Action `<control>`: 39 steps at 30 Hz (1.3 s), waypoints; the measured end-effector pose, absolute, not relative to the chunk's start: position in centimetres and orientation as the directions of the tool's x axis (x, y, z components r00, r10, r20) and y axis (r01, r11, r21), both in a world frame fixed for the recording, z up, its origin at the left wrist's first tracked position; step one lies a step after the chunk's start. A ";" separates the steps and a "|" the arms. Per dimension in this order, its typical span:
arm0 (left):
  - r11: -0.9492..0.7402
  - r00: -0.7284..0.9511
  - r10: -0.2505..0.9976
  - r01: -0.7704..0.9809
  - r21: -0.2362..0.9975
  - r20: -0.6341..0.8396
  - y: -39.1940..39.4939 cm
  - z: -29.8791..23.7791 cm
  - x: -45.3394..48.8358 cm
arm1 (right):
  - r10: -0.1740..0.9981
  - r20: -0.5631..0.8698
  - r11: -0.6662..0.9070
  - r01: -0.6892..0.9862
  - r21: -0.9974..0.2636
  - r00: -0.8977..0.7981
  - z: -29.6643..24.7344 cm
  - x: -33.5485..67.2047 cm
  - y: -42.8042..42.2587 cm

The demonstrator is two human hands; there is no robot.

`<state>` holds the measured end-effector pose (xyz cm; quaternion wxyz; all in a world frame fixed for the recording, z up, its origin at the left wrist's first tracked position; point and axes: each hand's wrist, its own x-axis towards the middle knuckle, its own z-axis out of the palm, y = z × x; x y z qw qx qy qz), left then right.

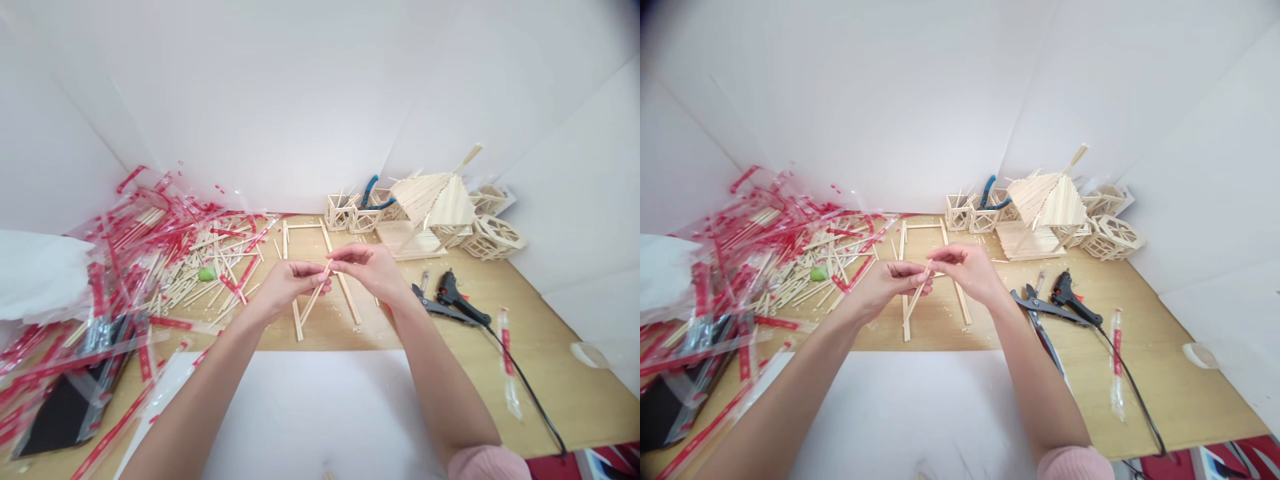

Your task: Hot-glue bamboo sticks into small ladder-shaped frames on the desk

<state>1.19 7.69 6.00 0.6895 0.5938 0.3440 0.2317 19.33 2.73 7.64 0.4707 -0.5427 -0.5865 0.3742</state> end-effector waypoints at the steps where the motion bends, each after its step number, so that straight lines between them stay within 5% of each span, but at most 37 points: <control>1: 0.166 0.657 0.732 0.086 0.982 -0.181 7.7 5.9 1.3 | 0.986 0.167 0.151 0.316 -0.936 0.024 7.7 19.3 2.7; 10: -0.019 0.673 0.739 0.071 0.997 -0.033 8.0 1.8 3.3 | 0.972 0.182 0.234 0.651 -0.722 -0.147 7.9 19.8 2.4; 20: -0.051 0.740 0.670 0.126 0.991 -0.060 7.5 2.1 2.9 | 0.983 0.072 0.160 0.595 -0.788 -0.169 8.6 20.2 1.4; 33: -0.182 0.741 0.668 0.248 0.952 -0.065 7.8 2.3 2.5 | 0.975 0.117 0.201 0.524 -0.828 -0.189 7.5 19.9 1.7; 39: -0.207 0.732 0.677 0.283 0.937 -0.072 7.7 2.5 2.5 | 0.990 0.135 0.130 0.501 -0.856 -0.025 6.0 20.2 -0.8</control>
